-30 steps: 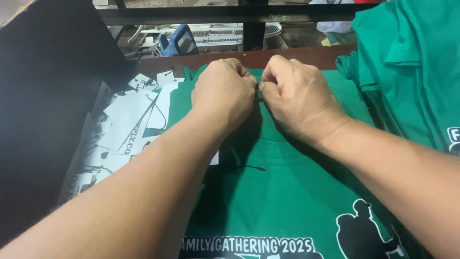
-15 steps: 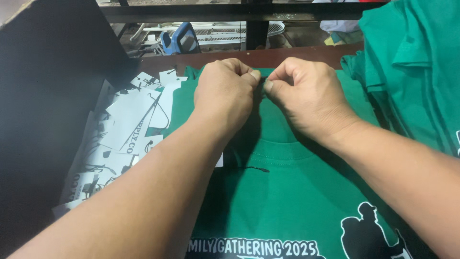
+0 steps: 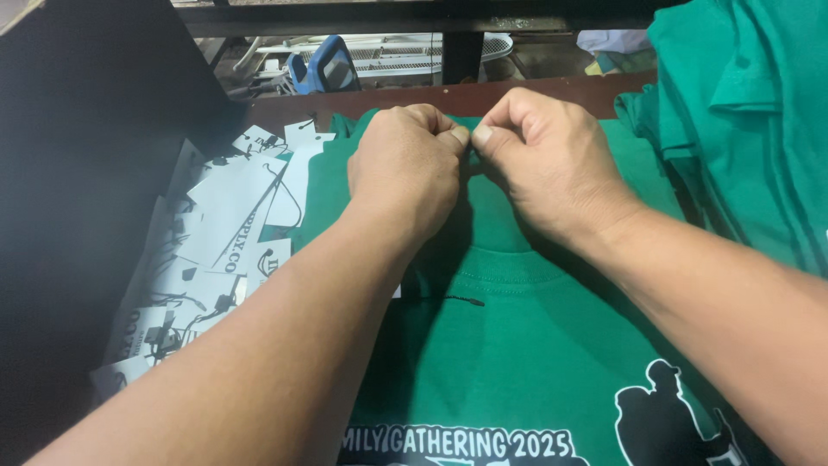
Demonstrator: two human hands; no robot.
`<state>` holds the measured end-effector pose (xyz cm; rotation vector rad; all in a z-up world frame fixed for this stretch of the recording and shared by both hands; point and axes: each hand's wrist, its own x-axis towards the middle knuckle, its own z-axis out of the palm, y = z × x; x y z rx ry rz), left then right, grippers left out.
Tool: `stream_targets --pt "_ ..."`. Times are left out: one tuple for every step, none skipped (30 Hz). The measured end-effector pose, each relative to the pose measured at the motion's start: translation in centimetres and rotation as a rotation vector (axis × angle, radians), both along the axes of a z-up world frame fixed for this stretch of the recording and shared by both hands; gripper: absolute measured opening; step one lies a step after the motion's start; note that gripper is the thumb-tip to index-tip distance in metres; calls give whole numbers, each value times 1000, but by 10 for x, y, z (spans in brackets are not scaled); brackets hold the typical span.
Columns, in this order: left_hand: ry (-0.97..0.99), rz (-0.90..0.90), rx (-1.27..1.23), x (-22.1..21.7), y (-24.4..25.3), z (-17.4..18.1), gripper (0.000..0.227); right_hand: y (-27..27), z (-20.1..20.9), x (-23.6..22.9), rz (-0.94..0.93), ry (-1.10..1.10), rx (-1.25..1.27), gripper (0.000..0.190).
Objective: The person attaches paper labels to the necklines of shirts using plastic fasteners and a tagging tool.
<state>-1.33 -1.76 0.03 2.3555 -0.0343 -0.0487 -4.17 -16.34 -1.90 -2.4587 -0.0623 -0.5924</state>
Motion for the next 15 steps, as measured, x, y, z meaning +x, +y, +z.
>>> stream_targets --pt "10 1 5 -1 0 0 19 1 -1 1 -8 28 -22 13" --pt "13 2 6 -2 0 1 19 1 -2 2 -7 31 -21 13" --pt "12 4 -2 -3 1 2 20 1 -3 3 -19 19 -16 14" --pt "12 7 -9 -3 1 3 20 1 -4 5 -30 8 -11 15" --pt "11 7 -10 -5 2 5 20 0 -4 4 -29 7 -11 15" --pt "14 7 -23 -6 2 6 23 -2 -4 4 -25 -26 -5 15" --pt "19 5 -35 -7 2 6 27 -3 -5 3 -23 -57 2 15" --pt "21 4 -34 -7 2 6 27 -4 -6 3 -24 -56 3 15" --pt "12 1 -18 -7 1 6 27 -5 -6 2 -24 -62 -23 16" --pt "4 -2 -2 -7 1 6 27 -6 -6 2 -23 -68 -49 16" --pt "4 -3 -1 -7 1 8 27 -6 -6 1 -24 -68 -49 16" --pt "5 -21 -18 -8 1 10 20 -5 -7 0 -1 -93 -67 17" --pt "6 -37 -34 -8 2 12 22 -4 -7 -1 24 -117 -86 18" --pt "8 -36 -34 -6 2 10 22 -3 -7 -2 25 -115 -86 18" --pt "17 -36 -16 -4 2 8 18 -3 -6 -2 19 -108 -83 16"
